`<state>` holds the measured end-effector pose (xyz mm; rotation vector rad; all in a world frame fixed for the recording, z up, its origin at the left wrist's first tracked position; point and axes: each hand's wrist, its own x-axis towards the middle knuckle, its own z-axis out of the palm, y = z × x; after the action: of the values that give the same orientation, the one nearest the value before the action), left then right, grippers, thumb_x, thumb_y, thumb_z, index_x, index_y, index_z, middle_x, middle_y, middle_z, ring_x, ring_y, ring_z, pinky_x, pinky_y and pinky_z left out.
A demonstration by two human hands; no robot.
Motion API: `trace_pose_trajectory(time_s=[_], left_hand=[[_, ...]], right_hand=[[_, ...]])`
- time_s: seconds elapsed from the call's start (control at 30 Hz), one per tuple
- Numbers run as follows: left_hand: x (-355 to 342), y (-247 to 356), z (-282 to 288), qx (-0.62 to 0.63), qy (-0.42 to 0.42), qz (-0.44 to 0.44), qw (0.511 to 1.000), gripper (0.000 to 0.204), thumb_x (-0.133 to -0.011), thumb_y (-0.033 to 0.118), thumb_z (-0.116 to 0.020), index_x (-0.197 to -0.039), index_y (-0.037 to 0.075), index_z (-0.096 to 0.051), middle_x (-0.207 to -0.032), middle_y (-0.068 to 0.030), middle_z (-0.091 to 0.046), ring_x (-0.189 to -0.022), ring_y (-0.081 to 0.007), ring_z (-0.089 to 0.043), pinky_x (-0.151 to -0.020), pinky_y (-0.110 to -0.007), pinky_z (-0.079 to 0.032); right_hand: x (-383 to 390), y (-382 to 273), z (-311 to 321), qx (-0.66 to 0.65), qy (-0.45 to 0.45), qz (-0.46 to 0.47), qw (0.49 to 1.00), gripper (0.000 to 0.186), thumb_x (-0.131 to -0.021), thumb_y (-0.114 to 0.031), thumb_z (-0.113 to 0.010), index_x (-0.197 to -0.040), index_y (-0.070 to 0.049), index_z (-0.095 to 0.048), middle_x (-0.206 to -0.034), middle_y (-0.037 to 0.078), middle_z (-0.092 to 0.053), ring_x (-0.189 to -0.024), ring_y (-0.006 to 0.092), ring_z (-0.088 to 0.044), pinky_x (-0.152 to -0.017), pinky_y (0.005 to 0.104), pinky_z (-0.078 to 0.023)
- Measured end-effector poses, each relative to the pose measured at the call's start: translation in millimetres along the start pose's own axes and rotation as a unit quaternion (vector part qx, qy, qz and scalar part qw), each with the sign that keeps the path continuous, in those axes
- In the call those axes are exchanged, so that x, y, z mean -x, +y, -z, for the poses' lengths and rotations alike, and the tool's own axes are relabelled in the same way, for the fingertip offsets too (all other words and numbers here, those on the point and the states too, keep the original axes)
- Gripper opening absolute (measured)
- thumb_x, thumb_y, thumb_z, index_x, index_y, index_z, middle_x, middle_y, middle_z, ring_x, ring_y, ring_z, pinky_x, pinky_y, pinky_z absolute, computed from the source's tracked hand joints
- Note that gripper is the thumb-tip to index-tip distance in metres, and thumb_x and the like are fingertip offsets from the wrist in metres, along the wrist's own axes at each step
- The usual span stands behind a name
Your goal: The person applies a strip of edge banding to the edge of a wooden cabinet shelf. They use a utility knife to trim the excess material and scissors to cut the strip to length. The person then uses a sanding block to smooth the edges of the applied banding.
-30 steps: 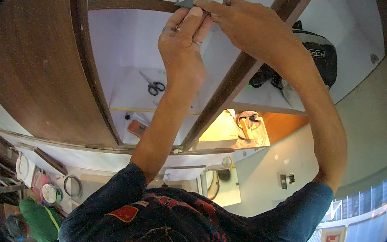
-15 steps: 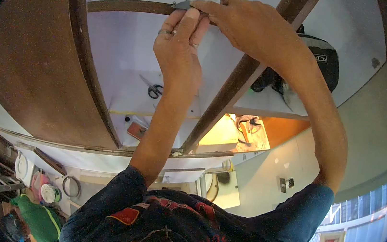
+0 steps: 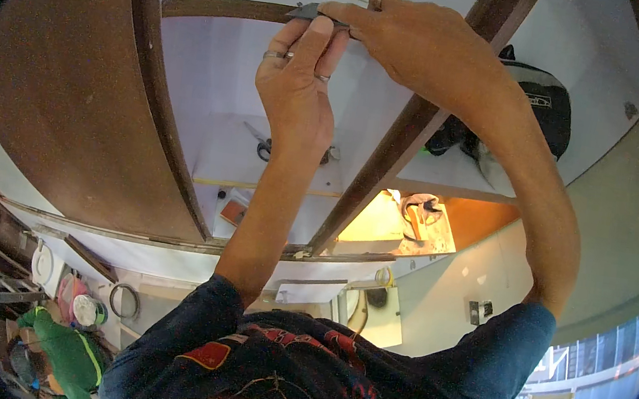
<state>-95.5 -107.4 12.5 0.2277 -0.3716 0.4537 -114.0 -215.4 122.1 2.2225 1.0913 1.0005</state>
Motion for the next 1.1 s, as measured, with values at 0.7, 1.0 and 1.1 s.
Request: trace_pose_trajectory(time_s=[0.7, 1.0, 1.1], left_hand=[[-10, 7, 8, 0.006, -0.013, -0.013, 1.000, 0.021, -0.088, 0.001, -0.071, -0.102, -0.007, -0.058, -0.100, -0.0116, -0.064, -0.091, -0.0198, -0.068, -0.089, -0.030, -0.060], [-22, 8, 8, -0.006, 0.005, -0.027, 1.000, 0.022, -0.088, 0.001, -0.071, -0.104, -0.007, -0.058, -0.097, -0.0107, -0.064, -0.091, -0.0187, -0.068, -0.090, -0.030, -0.060], [-15, 13, 9, -0.009, 0.009, -0.032, 0.999, 0.021, -0.088, 0.001, -0.071, -0.103, -0.007, -0.058, -0.098, -0.0109, -0.064, -0.090, -0.0190, -0.068, -0.090, -0.031, -0.060]], right_hand=[[-12, -7, 4, -0.011, -0.057, -0.024, 0.998, 0.048, -0.095, -0.011, -0.055, -0.141, -0.024, -0.052, -0.107, 0.014, -0.064, -0.084, 0.0319, -0.068, -0.072, 0.0419, -0.056], [-27, -7, 4, 0.005, -0.068, 0.002, 0.998, 0.039, -0.097, -0.017, -0.055, -0.136, -0.012, -0.052, -0.095, 0.017, -0.065, -0.073, 0.0303, -0.067, -0.064, 0.0386, -0.056], [-24, -13, 0, 0.017, -0.053, -0.030, 0.998, 0.045, -0.096, -0.017, -0.057, -0.140, -0.026, -0.053, -0.106, 0.013, -0.065, -0.083, 0.0319, -0.068, -0.072, 0.0417, -0.056]])
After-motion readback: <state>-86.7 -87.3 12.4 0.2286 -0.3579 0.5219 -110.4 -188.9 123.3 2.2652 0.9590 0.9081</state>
